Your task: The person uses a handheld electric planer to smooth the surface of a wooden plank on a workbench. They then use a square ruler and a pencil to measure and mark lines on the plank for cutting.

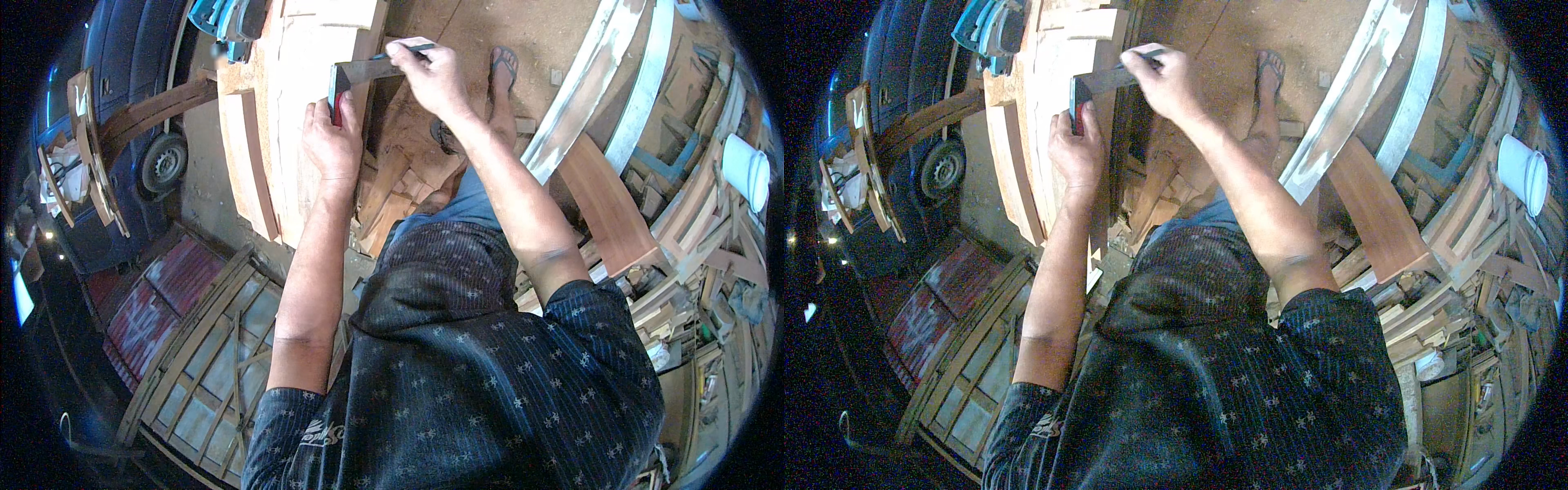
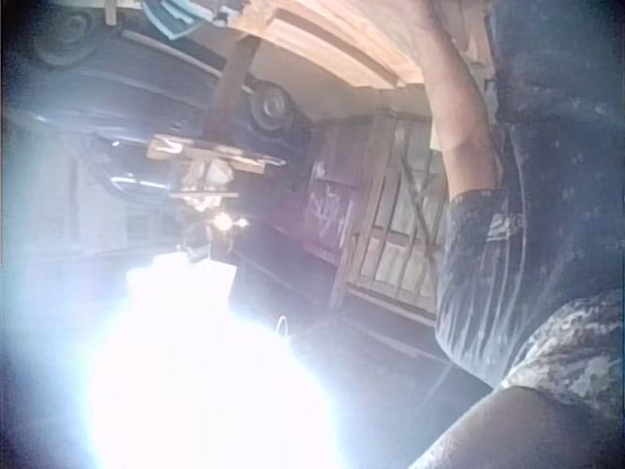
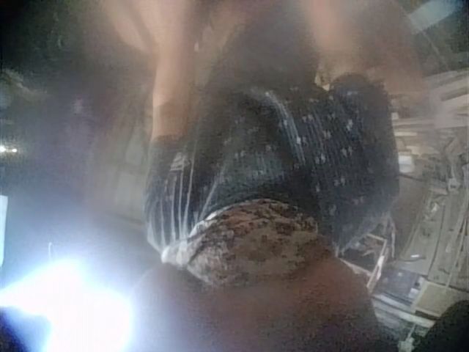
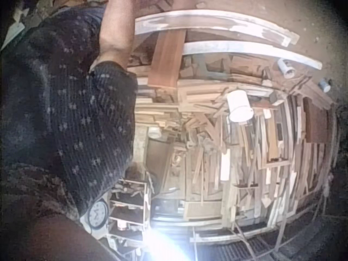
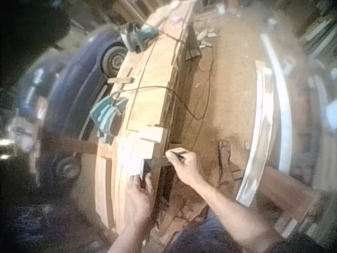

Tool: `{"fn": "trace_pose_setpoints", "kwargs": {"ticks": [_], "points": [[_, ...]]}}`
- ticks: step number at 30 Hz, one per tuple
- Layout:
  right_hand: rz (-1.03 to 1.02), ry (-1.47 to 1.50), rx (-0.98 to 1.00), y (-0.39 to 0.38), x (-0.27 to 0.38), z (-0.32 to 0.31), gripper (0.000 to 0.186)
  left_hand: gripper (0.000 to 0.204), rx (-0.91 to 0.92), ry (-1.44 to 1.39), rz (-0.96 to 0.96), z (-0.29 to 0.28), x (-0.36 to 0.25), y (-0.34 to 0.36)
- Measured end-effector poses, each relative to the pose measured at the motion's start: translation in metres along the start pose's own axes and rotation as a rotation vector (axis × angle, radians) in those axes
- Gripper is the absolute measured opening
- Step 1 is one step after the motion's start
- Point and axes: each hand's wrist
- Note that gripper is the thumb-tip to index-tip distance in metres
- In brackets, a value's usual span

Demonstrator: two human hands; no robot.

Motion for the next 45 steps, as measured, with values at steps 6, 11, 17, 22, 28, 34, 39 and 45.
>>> {"fn": "trace_pose_setpoints", "kwargs": {"ticks": [6, 11, 17, 22, 28, 34, 39, 45], "points": [[-0.049, 0.08, 0.156, 0.001, 0.049, 0.011, 0.027, 0.025, -0.032, -0.006, 0.068, 0.002, 0.003, 0.0], [0.002, 0.263, 0.105, 0.0, 0.051, -0.001, 0.026, 0.025, -0.046, -0.051, 0.06, 0.0, -0.002, 0.002], [0.149, 0.34, -0.071, -0.011, 0.034, -0.028, 0.025, 0.028, 0.0, -0.005, 0.033, 0.002, -0.009, 0.016], [0.228, 0.35, -0.077, -0.016, 0.022, -0.046, 0.03, 0.031, -0.023, 0.014, 0.061, 0.013, -0.008, 0.029], [0.231, 0.42, -0.095, -0.012, 0.02, -0.046, 0.028, 0.031, -0.012, 0.027, 0.036, 0.015, -0.016, 0.042], [0.246, 0.409, -0.104, -0.008, 0.024, -0.047, 0.027, 0.035, -0.028, 0.009, 0.036, 0.018, -0.015, 0.043], [0.273, 0.419, -0.094, -0.005, 0.027, -0.046, 0.027, 0.04, -0.053, -0.008, 0.097, 0.016, -0.013, 0.042], [0.31, 0.568, -0.037, 0.017, 0.009, -0.036, 0.026, 0.037, -0.04, 0.02, 0.082, 0.014, -0.016, 0.043]]}}
Point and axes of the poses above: each hand's wrist, its own y-axis towards the middle knuckle, its own z-axis out of the palm, x = y × z, and after that the axes turned 9 degrees about z, right-handed
